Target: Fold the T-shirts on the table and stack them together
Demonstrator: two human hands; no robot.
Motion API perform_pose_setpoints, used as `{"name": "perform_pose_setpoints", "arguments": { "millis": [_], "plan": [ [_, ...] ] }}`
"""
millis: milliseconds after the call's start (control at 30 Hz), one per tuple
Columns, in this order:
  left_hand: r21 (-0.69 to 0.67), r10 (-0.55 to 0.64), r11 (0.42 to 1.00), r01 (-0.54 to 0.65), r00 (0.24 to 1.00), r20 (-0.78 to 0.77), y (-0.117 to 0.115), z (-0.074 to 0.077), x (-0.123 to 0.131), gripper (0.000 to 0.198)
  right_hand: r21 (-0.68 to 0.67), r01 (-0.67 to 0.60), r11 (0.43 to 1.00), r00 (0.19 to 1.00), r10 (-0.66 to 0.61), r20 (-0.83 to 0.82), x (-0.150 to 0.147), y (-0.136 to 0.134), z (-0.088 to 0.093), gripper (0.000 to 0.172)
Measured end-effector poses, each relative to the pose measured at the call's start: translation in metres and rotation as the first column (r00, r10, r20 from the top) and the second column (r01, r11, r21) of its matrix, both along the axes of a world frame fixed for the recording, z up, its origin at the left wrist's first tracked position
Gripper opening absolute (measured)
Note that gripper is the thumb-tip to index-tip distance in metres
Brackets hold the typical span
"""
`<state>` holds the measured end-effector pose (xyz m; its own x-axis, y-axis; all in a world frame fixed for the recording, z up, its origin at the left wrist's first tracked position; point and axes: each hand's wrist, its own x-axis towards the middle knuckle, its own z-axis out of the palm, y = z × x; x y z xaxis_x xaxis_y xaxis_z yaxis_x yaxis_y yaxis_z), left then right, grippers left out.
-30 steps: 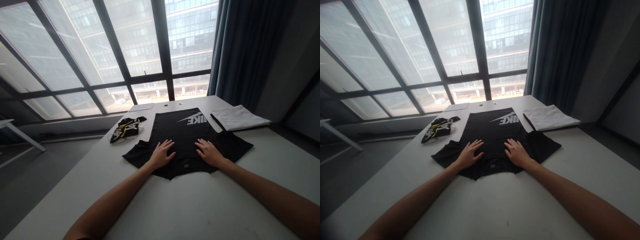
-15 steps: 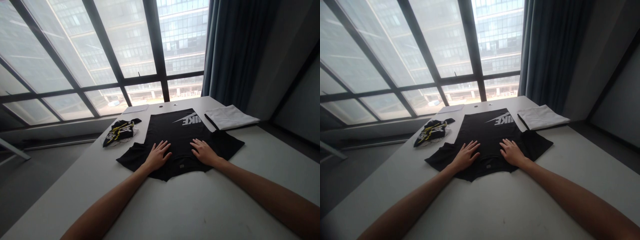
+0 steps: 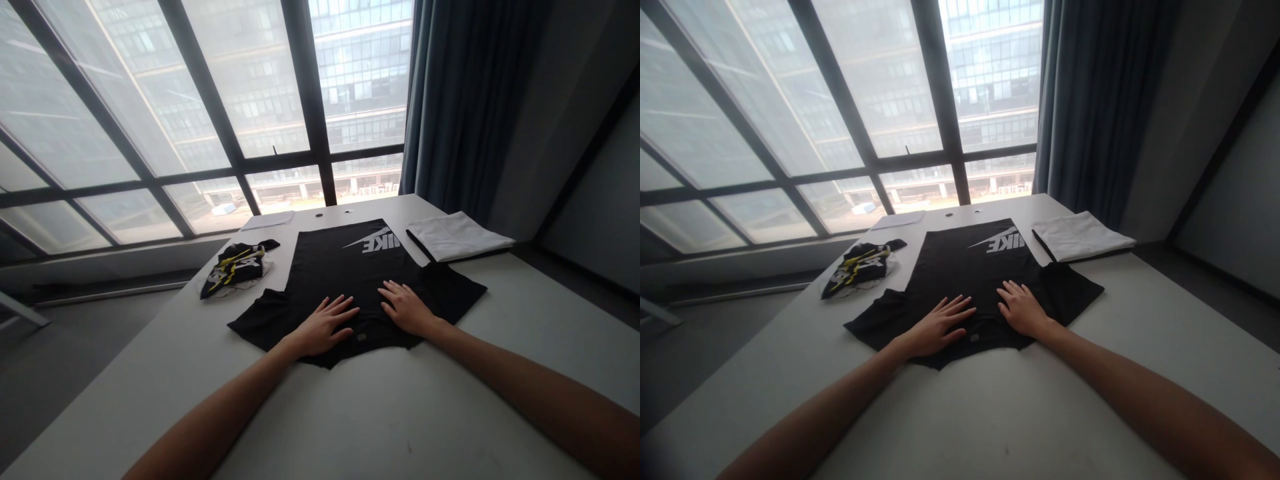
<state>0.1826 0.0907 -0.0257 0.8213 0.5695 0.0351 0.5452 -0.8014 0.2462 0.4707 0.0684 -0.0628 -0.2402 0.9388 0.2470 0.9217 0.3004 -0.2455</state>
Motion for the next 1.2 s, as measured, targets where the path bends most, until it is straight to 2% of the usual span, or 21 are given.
{"name": "perform_pose_setpoints", "arguments": {
  "millis": [200,333,467,567,667,833,1000,1100,1200],
  "plan": [
    [0.048,-0.007,0.999,0.007,1.0,0.005,-0.008,0.013,-0.001,0.045,0.064,0.0,0.998,1.0,0.002,-0.029,-0.008,-0.011,0.009,0.044],
    [0.07,0.022,0.997,-0.027,0.997,0.076,-0.009,0.01,0.001,0.048,0.14,0.002,0.99,0.997,0.009,-0.082,-0.005,-0.007,0.009,0.046],
    [-0.007,-0.049,0.999,0.049,0.999,0.021,-0.007,0.004,0.001,0.054,0.038,-0.033,0.999,0.999,0.034,-0.034,0.0,-0.002,0.001,0.051],
    [-0.028,-0.081,0.996,0.081,0.997,0.006,-0.008,0.005,0.0,0.05,0.01,-0.023,1.0,1.0,0.023,-0.001,-0.001,-0.004,-0.001,0.05],
    [0.005,-0.075,0.997,0.075,0.997,0.017,-0.011,0.009,0.0,0.046,0.017,-0.015,1.0,1.0,0.015,0.013,-0.005,-0.008,0.001,0.05],
    [0.018,-0.087,0.996,0.086,0.995,0.04,-0.009,0.022,0.008,0.05,0.023,-0.017,1.0,1.0,0.018,-0.02,-0.007,-0.009,0.007,0.048],
    [0.009,-0.122,0.993,0.121,0.99,0.067,-0.007,0.038,0.044,0.052,0.11,0.019,0.994,0.995,-0.008,-0.101,0.02,0.003,0.02,0.042],
    [0.034,-0.174,0.985,0.171,0.978,0.118,-0.008,0.042,0.081,0.054,0.173,0.123,0.977,0.982,-0.095,-0.16,0.056,0.01,0.025,0.04],
    [0.031,-0.172,0.985,0.169,0.974,0.15,-0.003,0.037,0.125,0.053,0.228,0.237,0.944,0.962,-0.195,-0.19,0.097,0.01,0.022,0.039]
  ]
}}
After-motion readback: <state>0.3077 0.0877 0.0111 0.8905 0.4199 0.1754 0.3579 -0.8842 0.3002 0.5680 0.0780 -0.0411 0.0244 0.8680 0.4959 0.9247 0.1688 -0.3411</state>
